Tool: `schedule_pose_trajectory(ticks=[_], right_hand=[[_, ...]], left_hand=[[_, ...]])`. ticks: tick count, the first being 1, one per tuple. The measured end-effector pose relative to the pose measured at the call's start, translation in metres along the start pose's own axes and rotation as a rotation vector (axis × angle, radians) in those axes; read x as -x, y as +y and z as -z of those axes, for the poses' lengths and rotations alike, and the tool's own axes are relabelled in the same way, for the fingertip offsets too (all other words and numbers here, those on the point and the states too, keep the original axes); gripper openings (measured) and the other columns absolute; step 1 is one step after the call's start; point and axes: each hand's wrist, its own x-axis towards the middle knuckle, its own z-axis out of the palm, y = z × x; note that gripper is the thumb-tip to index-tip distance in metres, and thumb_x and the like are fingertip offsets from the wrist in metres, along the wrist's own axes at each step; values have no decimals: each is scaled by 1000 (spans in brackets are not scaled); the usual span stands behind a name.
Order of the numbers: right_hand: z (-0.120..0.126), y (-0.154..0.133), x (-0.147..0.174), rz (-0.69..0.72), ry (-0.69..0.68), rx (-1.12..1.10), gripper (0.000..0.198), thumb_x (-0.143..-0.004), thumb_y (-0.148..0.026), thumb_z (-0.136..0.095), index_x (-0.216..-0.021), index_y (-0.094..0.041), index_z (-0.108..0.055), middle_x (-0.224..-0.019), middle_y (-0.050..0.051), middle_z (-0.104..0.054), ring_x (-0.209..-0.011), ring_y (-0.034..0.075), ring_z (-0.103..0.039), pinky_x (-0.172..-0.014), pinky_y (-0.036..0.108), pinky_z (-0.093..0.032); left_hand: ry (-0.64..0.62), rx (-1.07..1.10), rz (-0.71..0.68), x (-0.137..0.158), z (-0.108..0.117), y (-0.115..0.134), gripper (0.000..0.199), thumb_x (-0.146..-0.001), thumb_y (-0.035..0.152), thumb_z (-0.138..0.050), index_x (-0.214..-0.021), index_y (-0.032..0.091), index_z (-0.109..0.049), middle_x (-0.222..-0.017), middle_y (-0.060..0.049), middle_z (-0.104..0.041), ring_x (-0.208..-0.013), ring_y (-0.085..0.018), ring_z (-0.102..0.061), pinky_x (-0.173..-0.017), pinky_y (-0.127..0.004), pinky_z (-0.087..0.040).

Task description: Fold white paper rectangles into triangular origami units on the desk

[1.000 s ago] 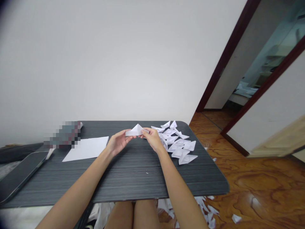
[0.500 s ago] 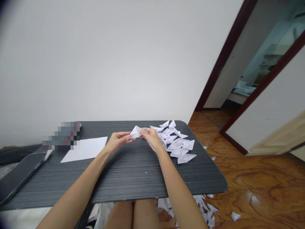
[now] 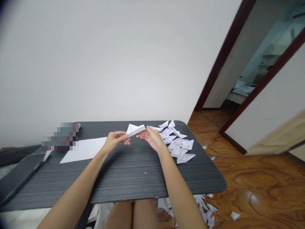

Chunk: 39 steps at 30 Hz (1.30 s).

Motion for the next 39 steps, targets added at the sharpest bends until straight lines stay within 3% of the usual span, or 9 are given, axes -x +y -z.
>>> schedule_pose_trajectory(ticks=[5, 10, 16, 21, 25, 28, 31, 34, 39], right_hand=[[10, -2, 1, -12, -83, -9, 17, -77, -25, -53, -81, -11, -61, -75, 7, -67, -69, 14, -64, -63, 20, -50], [20, -6, 3, -71, -223, 86, 21, -69, -24, -63, -83, -10, -63, -79, 8, -67, -73, 15, -63, -74, 25, -49], [24, -7, 4, -94, -258, 215, 22, -63, -22, -67, -80, -9, -65, -76, 9, -67, -73, 15, -62, -74, 26, -48], [25, -6, 4, -58, -272, 370, 21, -62, -24, -66, -76, -9, -65, -71, 8, -67, -67, 14, -62, -67, 24, -47], [23, -4, 4, 18, -231, 517, 21, -64, -28, -63, -71, -8, -61, -61, 7, -66, -55, 13, -61, -54, 22, -45], [20, -2, 3, 52, -201, 530, 22, -65, -29, -62, -74, -10, -57, -58, 5, -64, -50, 15, -61, -45, 22, -44], [17, -1, 3, 145, -181, 515, 22, -66, -28, -61, -81, -14, -54, -56, 2, -64, -47, 13, -59, -42, 21, -42], [16, -2, 3, 184, -162, 487, 18, -68, -29, -59, -79, -14, -58, -62, 3, -66, -58, 15, -62, -53, 25, -47], [16, -7, 5, 177, -226, 361, 22, -69, -29, -58, -84, -13, -62, -83, 8, -66, -84, 19, -61, -76, 33, -45]], left_hand=[[-67, -43, 31, 0, 3, 2, 26, -67, 30, -62, -75, 6, -62, -62, -7, -64, -52, -15, -59, -51, -24, -46], [-152, -92, 33, 0, 7, 3, 24, -67, 30, -61, -75, 7, -63, -60, -6, -63, -47, -12, -55, -47, -22, -44], [-182, -121, 10, 1, 10, 6, 21, -67, 30, -61, -71, 9, -65, -56, -4, -61, -46, -11, -53, -46, -21, -40], [-215, -149, 46, 4, 9, 13, 22, -65, 31, -62, -67, 9, -64, -49, -2, -58, -43, -10, -51, -43, -20, -37], [-179, -112, 76, 4, 7, 10, 32, -64, 30, -63, -87, 8, -60, -49, -1, -58, -42, -10, -52, -43, -20, -38], [-144, -61, 43, 3, 7, 5, 38, -65, 29, -64, -96, 12, -50, -49, 1, -58, -40, -10, -53, -41, -19, -38], [-112, -37, -24, 2, 6, 3, 29, -67, 29, -62, -87, 14, -48, -51, 2, -59, -41, -10, -54, -41, -19, -38], [-58, -41, -62, 2, 6, 4, 20, -68, 27, -60, -77, 11, -53, -56, -3, -62, -49, -13, -58, -48, -22, -43], [-12, 131, -92, 3, 6, 7, 21, -68, 25, -55, -78, 8, -59, -75, -11, -66, -74, -26, -63, -70, -37, -48]])
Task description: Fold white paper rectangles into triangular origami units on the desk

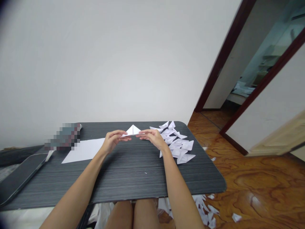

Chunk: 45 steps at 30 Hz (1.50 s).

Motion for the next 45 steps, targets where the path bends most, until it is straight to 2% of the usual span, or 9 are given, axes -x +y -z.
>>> schedule_pose_trajectory(ticks=[3, 7, 10, 15, 21, 25, 31, 40, 45], right_hand=[[0, 4, -2, 55, 48, 81, 23, -67, -28, -60, -85, -14, -62, -75, 6, -67, -71, 14, -61, -66, 27, -45], [-5, 18, -9, 55, 199, 97, 23, -70, -36, -57, -72, -13, -58, -53, 2, -61, -39, 7, -48, -39, 19, -35], [-10, 26, -13, 46, 273, -4, 23, -66, -36, -61, -73, -14, -55, -52, 0, -58, -39, 8, -51, -31, 16, -28], [-15, 29, -15, 41, 329, -154, 30, -60, -31, -67, -83, -18, -51, -62, -2, -59, -52, 12, -61, -39, 17, -42], [-22, 26, -14, 78, 287, -30, 27, -64, -32, -63, -82, -14, -55, -73, 4, -62, -61, 15, -63, -54, 24, -50], [-23, 17, -11, 155, 257, 14, 48, -62, -28, -64, -106, -22, -47, -80, 2, -61, -62, 14, -63, -58, 27, -49], [-19, 15, -10, 135, 224, 165, 18, -65, -28, -62, -75, -14, -57, -61, 2, -62, -50, 10, -53, -49, 24, -41], [-29, 22, -9, 117, 189, 238, 16, -65, -28, -61, -62, -15, -52, -56, 0, -59, -46, 8, -48, -45, 21, -36], [-29, 20, -9, 118, 161, 166, 20, -69, -28, -58, -82, -17, -47, -51, -3, -59, -41, 9, -50, -42, 20, -37]], left_hand=[[-7, -2, -15, 0, -3, -1, 24, -68, 25, -56, -84, 7, -58, -81, -13, -66, -78, -26, -63, -73, -38, -47], [73, -103, -41, -2, -8, -9, 25, -69, 30, -59, -81, 9, -54, -72, -11, -66, -67, -21, -64, -61, -31, -49], [142, -106, -73, -4, -9, -16, 28, -71, 33, -57, -85, 11, -48, -69, -8, -66, -61, -19, -63, -52, -26, -48], [214, -147, -73, -5, -9, -20, 34, -70, 35, -57, -91, 10, -48, -70, -8, -64, -66, -20, -64, -50, -24, -48], [183, -146, -71, -2, -13, -23, 37, -70, 36, -57, -93, 8, -50, -71, -8, -64, -59, -18, -63, -55, -29, -50], [217, -185, -104, -2, -14, -22, 35, -70, 36, -57, -91, 9, -52, -65, -6, -63, -54, -16, -61, -51, -26, -48], [150, -226, -116, 0, -14, -17, 27, -71, 32, -56, -88, 11, -52, -63, -4, -61, -51, -13, -59, -49, -23, -45], [60, -297, -68, 2, -24, -18, 24, -71, 33, -56, -76, 11, -59, -65, -6, -64, -56, -15, -60, -51, -25, -48], [68, -154, -47, 1, -24, -22, 33, -72, 32, -54, -97, 12, -45, -62, -4, -64, -55, -17, -62, -51, -27, -49]])
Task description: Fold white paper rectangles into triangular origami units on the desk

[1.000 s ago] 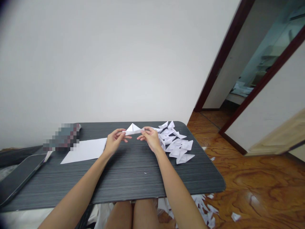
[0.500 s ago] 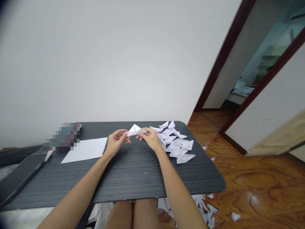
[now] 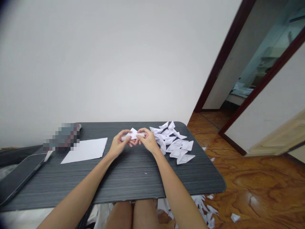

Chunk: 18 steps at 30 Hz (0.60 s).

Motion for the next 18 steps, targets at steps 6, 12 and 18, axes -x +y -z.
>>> schedule_pose_trajectory(ticks=[6, 12, 18], right_hand=[[5, -4, 0, -31, -16, -110, 31, -69, -28, -59, -91, -20, -39, -56, -3, -62, -47, 11, -57, -45, 20, -40], [11, 0, -2, -30, 13, -185, 20, -67, -26, -62, -78, -17, -47, -65, 1, -64, -61, 13, -62, -58, 24, -45], [11, -2, -2, -12, 40, -29, 16, -67, -28, -61, -67, -13, -56, -62, 5, -65, -54, 11, -57, -57, 26, -44]], left_hand=[[-18, 121, 12, -2, 4, -3, 42, -73, 28, -56, -98, 19, -24, -65, -3, -64, -52, -17, -62, -46, -25, -48], [-8, 152, 16, -4, 7, -4, 33, -74, 29, -55, -87, 19, -26, -66, -4, -64, -52, -18, -63, -44, -25, -47], [33, 138, 32, -4, 8, -1, 32, -73, 32, -56, -87, 16, -33, -61, -4, -63, -54, -19, -64, -49, -25, -50]])
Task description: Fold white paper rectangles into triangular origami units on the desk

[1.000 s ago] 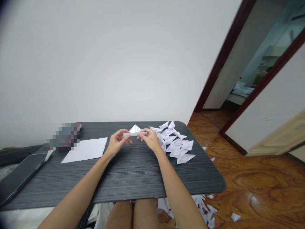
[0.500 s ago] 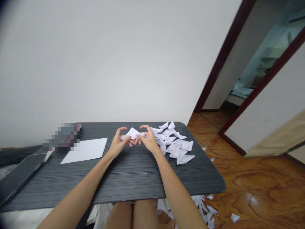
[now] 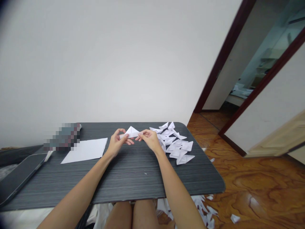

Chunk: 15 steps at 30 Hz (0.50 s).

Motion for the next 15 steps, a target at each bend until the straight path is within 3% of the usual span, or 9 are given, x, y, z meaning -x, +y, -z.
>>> schedule_pose_trajectory(ticks=[6, 15], right_hand=[[0, -2, 1, 28, 36, 48, 17, -66, -29, -61, -63, -13, -55, -61, 5, -64, -50, 9, -52, -54, 25, -42], [0, 3, -1, 23, 80, -10, 19, -67, -30, -60, -63, -15, -50, -54, 2, -62, -46, 9, -54, -48, 22, -41]], left_hand=[[154, 6, -28, 0, 1, -3, 33, -70, 31, -59, -90, 14, -40, -64, -4, -64, -63, -20, -65, -61, -28, -52], [227, -32, -77, 1, -1, -1, 27, -65, 30, -63, -77, 9, -52, -59, -4, -62, -55, -19, -64, -53, -25, -51]])
